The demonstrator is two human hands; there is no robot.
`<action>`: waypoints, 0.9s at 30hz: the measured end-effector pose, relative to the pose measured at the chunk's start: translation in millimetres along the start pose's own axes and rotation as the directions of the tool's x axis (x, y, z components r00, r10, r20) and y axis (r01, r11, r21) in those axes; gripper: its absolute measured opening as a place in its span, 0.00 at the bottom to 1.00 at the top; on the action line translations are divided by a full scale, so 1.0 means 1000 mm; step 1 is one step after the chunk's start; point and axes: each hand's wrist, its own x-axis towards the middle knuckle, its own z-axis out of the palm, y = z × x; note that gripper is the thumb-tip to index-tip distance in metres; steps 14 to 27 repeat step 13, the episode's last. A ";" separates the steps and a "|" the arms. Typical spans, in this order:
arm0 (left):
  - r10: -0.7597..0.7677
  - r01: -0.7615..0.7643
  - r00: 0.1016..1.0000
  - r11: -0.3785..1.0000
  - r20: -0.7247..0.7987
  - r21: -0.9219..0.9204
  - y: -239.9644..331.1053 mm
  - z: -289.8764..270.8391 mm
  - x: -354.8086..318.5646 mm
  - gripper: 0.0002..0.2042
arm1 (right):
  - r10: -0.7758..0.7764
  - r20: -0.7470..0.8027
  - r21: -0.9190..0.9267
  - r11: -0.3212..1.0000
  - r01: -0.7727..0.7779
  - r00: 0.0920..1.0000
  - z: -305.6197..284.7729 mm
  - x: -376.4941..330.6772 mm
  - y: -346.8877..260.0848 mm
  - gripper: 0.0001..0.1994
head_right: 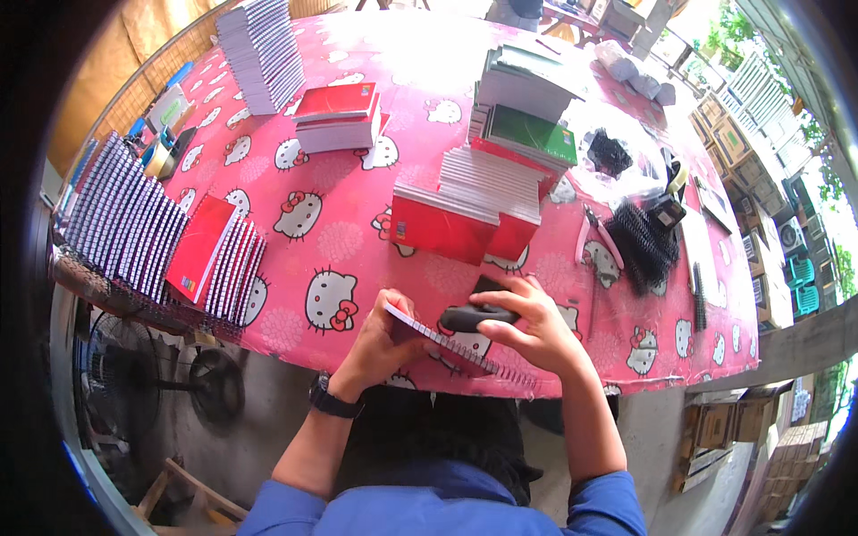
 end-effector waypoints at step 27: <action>0.060 -0.060 0.998 0.998 0.006 0.013 -0.002 0.000 0.003 0.24 | -0.036 0.067 0.292 0.956 0.014 0.997 0.022 0.017 -0.009 0.31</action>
